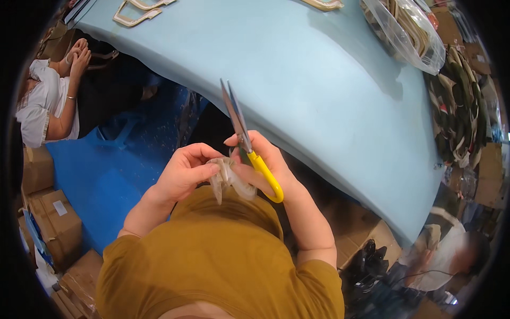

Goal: Trim excess material from leather bag handles using scissors.

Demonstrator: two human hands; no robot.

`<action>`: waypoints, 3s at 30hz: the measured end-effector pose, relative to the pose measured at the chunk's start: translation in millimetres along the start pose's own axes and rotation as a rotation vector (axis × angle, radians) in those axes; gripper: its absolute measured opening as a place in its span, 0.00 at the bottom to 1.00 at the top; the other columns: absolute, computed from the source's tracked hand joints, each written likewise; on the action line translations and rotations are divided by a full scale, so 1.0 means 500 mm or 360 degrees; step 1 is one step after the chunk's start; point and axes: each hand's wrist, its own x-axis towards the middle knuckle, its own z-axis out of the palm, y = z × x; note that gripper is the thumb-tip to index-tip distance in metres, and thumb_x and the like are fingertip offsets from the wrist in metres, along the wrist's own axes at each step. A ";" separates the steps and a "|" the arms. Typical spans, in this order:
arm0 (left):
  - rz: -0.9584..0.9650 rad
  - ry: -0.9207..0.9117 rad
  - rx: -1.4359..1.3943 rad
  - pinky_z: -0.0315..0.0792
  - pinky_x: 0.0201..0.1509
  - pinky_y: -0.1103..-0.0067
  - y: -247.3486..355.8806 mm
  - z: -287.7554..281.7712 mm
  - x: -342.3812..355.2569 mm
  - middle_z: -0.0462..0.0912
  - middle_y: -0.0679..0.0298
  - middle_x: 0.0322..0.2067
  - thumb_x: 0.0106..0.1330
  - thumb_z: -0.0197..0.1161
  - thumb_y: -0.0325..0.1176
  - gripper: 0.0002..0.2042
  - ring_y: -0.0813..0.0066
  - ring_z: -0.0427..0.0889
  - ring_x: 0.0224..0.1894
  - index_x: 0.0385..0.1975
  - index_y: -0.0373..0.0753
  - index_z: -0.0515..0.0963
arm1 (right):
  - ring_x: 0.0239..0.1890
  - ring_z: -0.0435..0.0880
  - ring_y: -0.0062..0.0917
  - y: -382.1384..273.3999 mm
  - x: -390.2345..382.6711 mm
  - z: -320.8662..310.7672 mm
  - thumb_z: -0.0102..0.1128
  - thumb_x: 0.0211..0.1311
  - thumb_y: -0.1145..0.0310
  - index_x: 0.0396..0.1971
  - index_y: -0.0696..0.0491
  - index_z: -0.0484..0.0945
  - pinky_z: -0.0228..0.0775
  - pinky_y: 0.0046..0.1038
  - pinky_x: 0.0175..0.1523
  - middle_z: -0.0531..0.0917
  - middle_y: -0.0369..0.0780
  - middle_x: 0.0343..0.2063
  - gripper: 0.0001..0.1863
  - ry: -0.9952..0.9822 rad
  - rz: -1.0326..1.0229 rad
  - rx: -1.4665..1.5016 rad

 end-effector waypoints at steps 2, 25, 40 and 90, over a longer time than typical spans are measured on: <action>0.0057 0.0050 -0.0034 0.71 0.44 0.84 -0.005 0.002 0.000 0.78 0.64 0.34 0.60 0.59 0.23 0.06 0.81 0.77 0.38 0.36 0.32 0.74 | 0.34 0.71 0.15 0.004 0.003 -0.001 0.57 0.50 0.81 0.45 0.52 0.69 0.65 0.19 0.42 0.71 0.32 0.28 0.20 0.0012 -0.0033 -0.0057; 0.0570 0.0382 0.0316 0.70 0.33 0.89 0.018 0.026 0.016 0.77 0.66 0.29 0.60 0.58 0.20 0.06 0.88 0.73 0.29 0.36 0.31 0.73 | 0.20 0.74 0.27 0.000 -0.065 -0.024 0.70 0.37 0.67 0.31 0.50 0.75 0.65 0.25 0.23 0.70 0.35 0.18 0.18 0.0597 -0.0769 -0.2235; 0.0444 0.0281 0.0200 0.73 0.41 0.86 0.025 0.025 0.005 0.79 0.63 0.33 0.59 0.58 0.20 0.07 0.83 0.77 0.35 0.37 0.31 0.74 | 0.14 0.69 0.25 0.005 -0.068 -0.043 0.62 0.35 0.74 0.24 0.48 0.73 0.60 0.25 0.18 0.64 0.35 0.13 0.11 0.0550 -0.0881 -0.2312; -0.0357 -0.0101 0.0304 0.68 0.31 0.88 0.015 -0.019 -0.004 0.78 0.66 0.26 0.53 0.66 0.25 0.09 0.86 0.74 0.26 0.32 0.33 0.75 | 0.17 0.71 0.25 -0.052 -0.079 -0.106 0.64 0.39 0.67 0.29 0.46 0.73 0.62 0.27 0.22 0.65 0.34 0.16 0.13 -0.0142 -0.0858 -0.2632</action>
